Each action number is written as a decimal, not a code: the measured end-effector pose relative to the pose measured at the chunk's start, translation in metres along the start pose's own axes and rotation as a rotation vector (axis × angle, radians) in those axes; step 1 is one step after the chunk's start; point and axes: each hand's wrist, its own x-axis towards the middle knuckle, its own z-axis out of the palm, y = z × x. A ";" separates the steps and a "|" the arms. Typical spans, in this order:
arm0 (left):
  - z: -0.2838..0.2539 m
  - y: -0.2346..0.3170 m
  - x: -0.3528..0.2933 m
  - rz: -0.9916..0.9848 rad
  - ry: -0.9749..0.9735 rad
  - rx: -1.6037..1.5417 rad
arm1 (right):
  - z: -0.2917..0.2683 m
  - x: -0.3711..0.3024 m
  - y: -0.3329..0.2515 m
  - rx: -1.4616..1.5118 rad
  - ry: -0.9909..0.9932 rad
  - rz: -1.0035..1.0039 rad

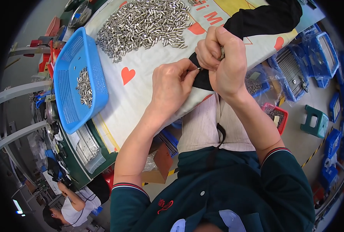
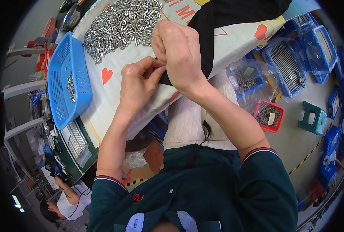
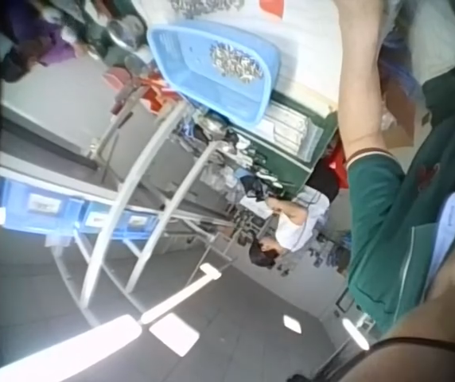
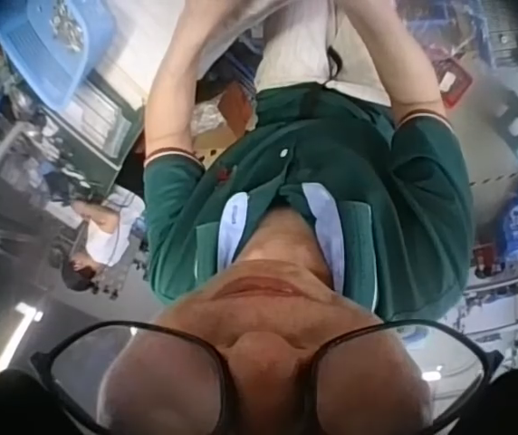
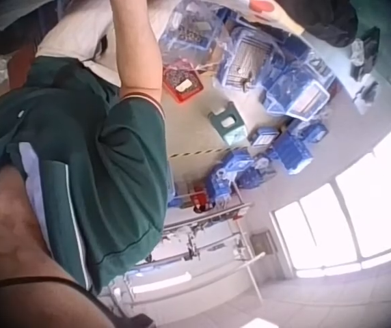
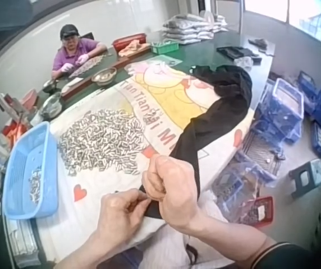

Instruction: Manually sliding small metal hardware components onto a black fabric strap.

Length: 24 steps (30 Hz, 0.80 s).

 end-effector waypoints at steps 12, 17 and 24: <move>0.000 0.002 -0.001 0.024 0.008 0.017 | 0.002 0.008 0.001 -0.038 0.005 -0.022; -0.003 0.009 -0.002 -0.007 -0.012 0.097 | 0.000 0.020 -0.001 -0.044 0.024 -0.026; 0.001 -0.002 -0.003 0.191 0.035 0.083 | -0.003 0.016 0.001 0.000 0.080 0.025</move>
